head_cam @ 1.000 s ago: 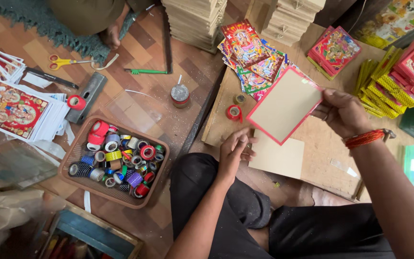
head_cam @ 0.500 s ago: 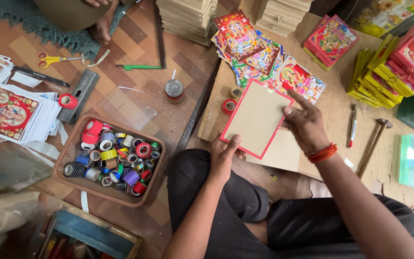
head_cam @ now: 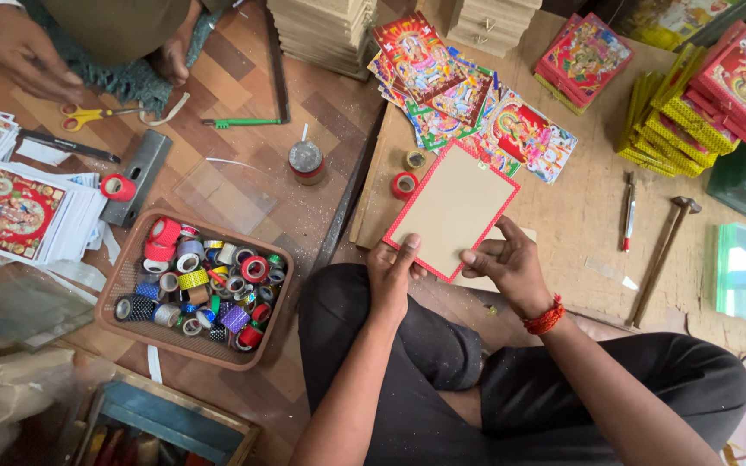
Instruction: The person sits on the floor and wraps red patterned tape around the edges of small devotional picture cards, pressing the tape down along each side. They set finished cards aside, pick up a new card, and continue taping the edges one card at a time.
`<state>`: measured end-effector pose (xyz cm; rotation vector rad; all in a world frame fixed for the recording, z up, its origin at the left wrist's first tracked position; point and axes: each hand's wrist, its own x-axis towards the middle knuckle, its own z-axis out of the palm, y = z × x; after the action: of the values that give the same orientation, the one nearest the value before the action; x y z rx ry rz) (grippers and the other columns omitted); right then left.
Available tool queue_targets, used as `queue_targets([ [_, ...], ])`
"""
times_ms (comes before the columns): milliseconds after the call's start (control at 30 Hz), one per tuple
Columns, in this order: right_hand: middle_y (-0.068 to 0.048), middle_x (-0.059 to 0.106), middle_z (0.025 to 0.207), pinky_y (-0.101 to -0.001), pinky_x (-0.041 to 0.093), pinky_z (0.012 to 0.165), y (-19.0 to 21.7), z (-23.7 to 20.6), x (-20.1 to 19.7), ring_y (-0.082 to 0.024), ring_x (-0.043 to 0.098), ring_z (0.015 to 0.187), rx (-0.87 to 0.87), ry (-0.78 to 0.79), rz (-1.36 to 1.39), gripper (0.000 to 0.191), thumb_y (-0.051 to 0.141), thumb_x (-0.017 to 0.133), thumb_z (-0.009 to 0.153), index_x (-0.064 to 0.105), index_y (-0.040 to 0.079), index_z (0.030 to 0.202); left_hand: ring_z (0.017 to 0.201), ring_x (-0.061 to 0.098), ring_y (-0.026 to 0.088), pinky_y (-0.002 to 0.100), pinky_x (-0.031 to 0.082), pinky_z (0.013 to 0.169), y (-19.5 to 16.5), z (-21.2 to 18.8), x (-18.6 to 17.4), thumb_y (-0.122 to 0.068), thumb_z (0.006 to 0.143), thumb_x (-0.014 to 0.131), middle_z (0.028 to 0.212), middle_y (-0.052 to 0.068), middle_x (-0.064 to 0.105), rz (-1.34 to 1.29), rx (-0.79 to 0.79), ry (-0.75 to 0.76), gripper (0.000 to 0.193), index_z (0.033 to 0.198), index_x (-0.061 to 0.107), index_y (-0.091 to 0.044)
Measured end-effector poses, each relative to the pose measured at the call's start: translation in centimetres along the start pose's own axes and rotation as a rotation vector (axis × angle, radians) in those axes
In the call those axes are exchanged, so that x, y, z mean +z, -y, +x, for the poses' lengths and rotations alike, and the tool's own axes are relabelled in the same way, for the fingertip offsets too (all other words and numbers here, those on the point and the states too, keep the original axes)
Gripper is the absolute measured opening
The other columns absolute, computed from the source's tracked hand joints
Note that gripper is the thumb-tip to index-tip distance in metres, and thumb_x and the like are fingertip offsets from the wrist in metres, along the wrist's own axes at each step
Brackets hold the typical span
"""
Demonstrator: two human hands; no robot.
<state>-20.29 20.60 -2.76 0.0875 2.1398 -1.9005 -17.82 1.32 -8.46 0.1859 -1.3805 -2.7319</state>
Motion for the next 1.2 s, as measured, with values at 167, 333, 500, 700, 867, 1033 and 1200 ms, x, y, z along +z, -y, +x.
queue_targets([
  [167, -0.009, 0.074, 0.104, -0.0331, 0.062, 0.075, 1.4, 1.2, -2.0, -0.016, 0.073, 0.089, -0.134, -0.048, 0.067, 0.064, 0.007, 0.070, 0.089, 0.041, 0.000, 0.145, 0.062, 0.060, 0.009, 0.024, 0.044, 0.058, 0.5, 0.4, 0.3, -0.036, 0.102, 0.069, 0.073, 0.002, 0.066, 0.042, -0.026, 0.086, 0.035, 0.089, 0.066, -0.004],
  [333, -0.008, 0.070, 0.094, -0.0323, 0.060, 0.078, 3.2, 4.0, -7.1, -0.014, 0.070, 0.082, -0.131, -0.140, -0.027, 0.035, 0.021, 0.063, 0.104, 0.061, -0.003, 0.129, 0.062, 0.065, 0.011, 0.025, 0.045, 0.058, 0.8, 0.7, 1.1, -0.037, 0.098, 0.067, 0.077, 0.001, 0.069, 0.074, -0.154, 0.115, 0.031, 0.097, 0.066, -0.006],
  [500, -0.006, 0.073, 0.094, -0.0279, 0.059, 0.076, 5.0, 5.8, -9.7, -0.010, 0.068, 0.081, -0.099, -0.025, -0.157, 0.031, 0.027, 0.061, 0.104, 0.071, -0.002, 0.112, 0.066, 0.067, 0.011, 0.025, 0.047, 0.060, 0.7, 0.9, 1.3, -0.043, 0.099, 0.065, 0.077, 0.002, 0.070, 0.112, -0.175, 0.172, 0.038, 0.096, 0.067, -0.005],
  [700, -0.001, 0.070, 0.079, -0.0244, 0.051, 0.059, 5.3, 6.2, -8.4, -0.005, 0.061, 0.067, -0.138, -0.090, -0.271, 0.033, 0.027, 0.067, 0.102, 0.073, -0.005, 0.103, 0.068, 0.064, 0.010, 0.026, 0.047, 0.063, 1.1, 0.6, 1.4, -0.046, 0.098, 0.067, 0.076, 0.002, 0.068, 0.130, -0.177, 0.235, 0.041, 0.096, 0.067, -0.005],
  [867, -0.002, 0.067, 0.072, -0.0250, 0.044, 0.052, 4.5, 6.3, -7.8, -0.006, 0.054, 0.060, -0.152, -0.163, -0.418, 0.030, 0.025, 0.074, 0.099, 0.076, -0.005, 0.099, 0.066, 0.064, 0.011, 0.026, 0.049, 0.064, 1.1, 0.6, 1.0, -0.047, 0.099, 0.067, 0.073, 0.003, 0.069, 0.126, -0.192, 0.229, 0.044, 0.091, 0.067, -0.004],
  [1033, -0.003, 0.072, 0.089, -0.0239, 0.051, 0.066, 4.5, 5.2, -8.5, -0.005, 0.061, 0.078, -0.236, -0.052, -0.305, 0.032, 0.013, 0.082, 0.088, 0.071, -0.005, 0.113, 0.064, 0.064, 0.011, 0.026, 0.050, 0.064, 1.1, 0.8, 1.2, -0.046, 0.098, 0.068, 0.072, 0.004, 0.069, 0.131, -0.196, 0.217, 0.043, 0.089, 0.067, -0.004],
  [1200, -0.007, 0.074, 0.110, -0.0264, 0.055, 0.086, 5.2, 3.3, -8.3, -0.007, 0.063, 0.097, -0.277, -0.019, -0.245, 0.045, 0.010, 0.080, 0.086, 0.067, -0.004, 0.127, 0.067, 0.064, 0.011, 0.027, 0.051, 0.065, 1.2, 0.6, 1.2, -0.046, 0.098, 0.068, 0.074, 0.003, 0.068, 0.101, -0.183, 0.236, 0.042, 0.089, 0.066, -0.005],
])
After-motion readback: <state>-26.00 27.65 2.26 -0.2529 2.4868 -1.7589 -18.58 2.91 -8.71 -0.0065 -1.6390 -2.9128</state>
